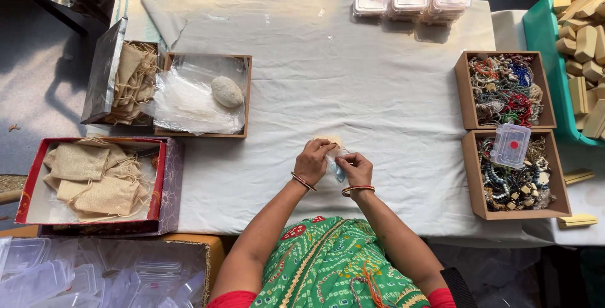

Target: The person repeatedly picks up beaded necklaces from a box, places each into a small plastic bag, then into a cloth pouch, and finally into a small plastic container. The process is repeated for multiple necklaces throughout the clip.

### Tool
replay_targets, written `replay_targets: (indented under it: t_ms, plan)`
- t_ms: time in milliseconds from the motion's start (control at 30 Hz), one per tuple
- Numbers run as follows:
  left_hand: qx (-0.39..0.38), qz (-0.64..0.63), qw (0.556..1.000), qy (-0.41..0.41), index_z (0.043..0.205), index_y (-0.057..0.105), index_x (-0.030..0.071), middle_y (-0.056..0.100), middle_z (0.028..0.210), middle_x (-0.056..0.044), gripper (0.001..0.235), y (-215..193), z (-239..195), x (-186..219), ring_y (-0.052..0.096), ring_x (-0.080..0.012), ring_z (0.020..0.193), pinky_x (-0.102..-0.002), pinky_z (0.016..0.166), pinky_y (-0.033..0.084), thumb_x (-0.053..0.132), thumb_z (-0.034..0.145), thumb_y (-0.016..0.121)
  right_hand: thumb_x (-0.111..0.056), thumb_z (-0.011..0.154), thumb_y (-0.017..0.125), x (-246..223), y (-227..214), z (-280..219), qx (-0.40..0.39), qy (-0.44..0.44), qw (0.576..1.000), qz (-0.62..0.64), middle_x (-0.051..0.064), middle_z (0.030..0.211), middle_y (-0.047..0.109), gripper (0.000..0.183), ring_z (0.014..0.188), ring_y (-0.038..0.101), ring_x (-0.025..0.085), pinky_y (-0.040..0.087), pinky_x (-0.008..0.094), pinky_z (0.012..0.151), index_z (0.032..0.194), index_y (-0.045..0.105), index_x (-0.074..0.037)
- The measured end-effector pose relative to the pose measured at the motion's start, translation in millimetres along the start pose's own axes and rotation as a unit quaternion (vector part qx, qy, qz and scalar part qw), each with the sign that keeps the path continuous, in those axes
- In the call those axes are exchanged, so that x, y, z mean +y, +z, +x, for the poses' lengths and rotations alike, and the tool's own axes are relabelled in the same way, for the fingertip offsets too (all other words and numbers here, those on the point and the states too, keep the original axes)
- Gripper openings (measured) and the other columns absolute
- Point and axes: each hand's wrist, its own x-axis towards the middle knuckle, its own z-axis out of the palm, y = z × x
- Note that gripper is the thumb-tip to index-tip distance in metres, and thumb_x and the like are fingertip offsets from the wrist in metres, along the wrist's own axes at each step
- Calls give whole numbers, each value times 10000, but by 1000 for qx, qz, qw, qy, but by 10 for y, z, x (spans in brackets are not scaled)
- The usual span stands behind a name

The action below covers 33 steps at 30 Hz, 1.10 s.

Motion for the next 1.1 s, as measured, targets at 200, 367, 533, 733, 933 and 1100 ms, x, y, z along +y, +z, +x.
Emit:
replay_targets:
  t_ms: [200,367,533,733,933,1100]
  plan:
    - [24,24,997,72,1185,716,115,677,1167,-28,389,134,-109,-37,648,-253,1112,-369,888,579,-27,825,686,-137,853,823,-74,253,11,152,92,984,15,54,757,642,266,617,627,172,550,351,505,842,583,-23]
    - [15,67,992,106,1182,720,110,680,1173,-42,393,198,-213,-39,650,-254,1111,-382,880,562,12,802,694,-88,867,810,341,96,197,133,65,989,18,79,805,658,220,679,624,169,543,326,602,868,604,-12]
    - [18,25,999,7,1191,729,127,683,1157,-37,468,183,-251,-75,639,-267,1100,-368,896,565,-32,757,657,-37,807,763,216,73,115,40,117,976,181,31,899,711,133,834,675,123,567,283,763,928,710,-51]
    - [-7,1,998,63,1253,709,137,673,1151,-48,567,193,-249,-29,635,-276,1097,-384,918,556,-88,739,624,55,838,805,457,53,298,150,40,985,75,76,1036,626,368,865,637,186,545,343,761,1119,574,1]
    - [3,-102,994,43,1170,689,136,665,1141,-49,464,192,-264,63,639,-289,1119,-397,942,551,-102,776,634,17,840,702,461,-56,332,92,156,964,194,72,1109,708,340,964,684,175,566,317,815,1167,685,-73]
    - [182,-242,915,-267,1146,546,31,480,1189,-141,477,252,-147,107,583,-247,1049,-338,740,635,-59,722,746,66,860,728,545,-82,369,93,64,969,220,107,1055,719,264,971,699,214,611,346,878,1102,645,1]
